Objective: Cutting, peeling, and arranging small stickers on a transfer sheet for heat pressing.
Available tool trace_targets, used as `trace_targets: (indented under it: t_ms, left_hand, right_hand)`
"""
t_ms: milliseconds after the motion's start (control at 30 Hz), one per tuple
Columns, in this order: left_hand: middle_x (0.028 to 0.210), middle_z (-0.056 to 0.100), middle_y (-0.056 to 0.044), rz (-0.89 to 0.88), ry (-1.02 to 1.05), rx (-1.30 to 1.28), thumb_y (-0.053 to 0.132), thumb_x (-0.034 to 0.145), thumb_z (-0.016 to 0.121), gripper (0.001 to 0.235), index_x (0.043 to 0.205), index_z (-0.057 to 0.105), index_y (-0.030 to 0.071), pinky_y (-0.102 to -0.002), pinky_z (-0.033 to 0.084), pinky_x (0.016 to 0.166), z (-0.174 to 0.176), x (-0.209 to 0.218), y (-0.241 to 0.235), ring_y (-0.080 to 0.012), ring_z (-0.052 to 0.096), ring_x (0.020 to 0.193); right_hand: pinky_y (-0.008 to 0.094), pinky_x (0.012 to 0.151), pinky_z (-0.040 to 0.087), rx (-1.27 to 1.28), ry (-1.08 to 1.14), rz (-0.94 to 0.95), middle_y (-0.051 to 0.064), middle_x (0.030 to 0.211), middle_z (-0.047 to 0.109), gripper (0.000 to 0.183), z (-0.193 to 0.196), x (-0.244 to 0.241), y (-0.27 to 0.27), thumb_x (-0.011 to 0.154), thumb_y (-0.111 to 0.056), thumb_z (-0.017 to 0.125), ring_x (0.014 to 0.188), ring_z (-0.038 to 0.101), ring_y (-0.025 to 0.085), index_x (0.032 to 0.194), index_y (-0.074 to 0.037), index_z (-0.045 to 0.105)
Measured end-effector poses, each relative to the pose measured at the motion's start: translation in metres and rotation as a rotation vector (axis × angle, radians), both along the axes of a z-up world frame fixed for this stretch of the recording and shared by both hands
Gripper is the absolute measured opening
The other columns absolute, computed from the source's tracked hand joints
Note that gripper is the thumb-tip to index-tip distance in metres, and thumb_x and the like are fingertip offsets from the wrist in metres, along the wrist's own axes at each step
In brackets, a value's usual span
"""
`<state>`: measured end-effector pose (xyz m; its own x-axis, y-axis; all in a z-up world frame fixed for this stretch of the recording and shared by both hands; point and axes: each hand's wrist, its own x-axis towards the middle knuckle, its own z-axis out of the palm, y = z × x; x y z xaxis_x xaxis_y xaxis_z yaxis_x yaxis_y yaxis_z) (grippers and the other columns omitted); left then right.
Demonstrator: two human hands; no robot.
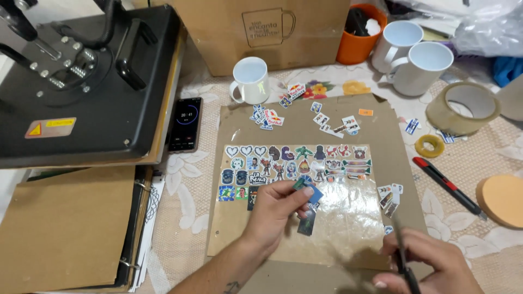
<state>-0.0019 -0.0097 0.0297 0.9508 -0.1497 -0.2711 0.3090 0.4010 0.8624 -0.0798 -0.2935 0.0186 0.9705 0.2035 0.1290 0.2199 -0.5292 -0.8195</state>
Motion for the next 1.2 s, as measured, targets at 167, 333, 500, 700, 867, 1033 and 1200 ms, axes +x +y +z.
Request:
trace_targets:
  t_ms: [167,333,500,700,867,1033,1200]
  left_hand:
    - [0.076,0.073,-0.013,0.005,-0.228,-0.085,0.007,0.083,0.078,0.014,0.091,0.075,-0.004,-0.025,0.057,0.053,0.066,0.010,-0.030,-0.0189,0.070,0.065]
    - [0.075,0.074,-0.012,0.087,-0.357,-0.109,0.007,0.082,0.079,0.013,0.089,0.075,-0.003,-0.026,0.057,0.053,0.103,0.016,-0.047,-0.0164,0.070,0.068]
    - [0.091,0.068,-0.012,0.017,-0.513,-0.163,0.005,0.084,0.077,0.013,0.093,0.071,-0.003,-0.031,0.061,0.067,0.108,0.014,-0.048,-0.0217,0.067,0.078]
    - [0.088,0.067,-0.010,0.077,-0.465,-0.218,0.007,0.088,0.073,0.009,0.088,0.074,-0.002,-0.029,0.058,0.059,0.115,0.009,-0.047,-0.0193,0.062,0.069]
    - [0.088,0.075,-0.017,0.132,-0.307,-0.261,0.008,0.084,0.074,0.007,0.085,0.074,0.000,-0.032,0.054,0.075,0.110,0.004,-0.047,-0.0181,0.067,0.080]
    - [0.073,0.073,-0.007,0.180,-0.256,-0.207,0.009,0.081,0.078,0.011,0.084,0.077,-0.001,-0.028,0.055,0.065,0.106,0.000,-0.051,-0.0121,0.064,0.066]
    - [0.067,0.069,-0.001,0.212,-0.312,-0.158,0.007,0.083,0.076,0.009,0.078,0.074,0.001,-0.027,0.052,0.066,0.106,0.001,-0.053,-0.0075,0.057,0.065]
  right_hand:
    - [0.029,0.077,0.058,0.365,-0.148,-0.095,0.010,0.091,0.079,0.027,0.076,0.056,0.058,0.063,-0.014,0.087,0.084,0.073,0.016,0.080,-0.006,0.067]
    - [0.030,0.058,0.053,0.745,-0.134,-0.128,0.012,0.079,0.066,0.021,0.116,0.081,0.086,0.077,0.003,0.076,0.062,0.060,0.019,0.078,-0.005,0.056]
    - [0.031,0.054,0.049,0.908,-0.132,-0.161,0.014,0.078,0.060,0.023,0.110,0.082,0.090,0.080,0.002,0.071,0.056,0.061,0.021,0.079,-0.009,0.051]
    - [0.031,0.057,0.062,0.752,-0.218,-0.198,0.013,0.077,0.064,0.020,0.096,0.079,0.101,0.078,0.000,0.075,0.064,0.064,0.020,0.078,-0.006,0.056]
    - [0.025,0.064,0.043,0.421,-0.453,-0.003,0.001,0.072,0.053,0.017,0.086,0.080,0.110,0.076,-0.012,0.072,0.064,0.051,0.012,0.074,-0.009,0.055]
    - [0.024,0.055,0.033,0.314,-0.487,-0.014,-0.003,0.067,0.045,0.015,0.088,0.081,0.114,0.074,-0.013,0.066,0.058,0.040,0.010,0.073,-0.010,0.052]
    - [0.022,0.054,0.036,0.261,-0.496,-0.084,-0.005,0.068,0.054,0.016,0.088,0.081,0.116,0.072,-0.009,0.064,0.058,0.042,0.006,0.088,-0.008,0.064]
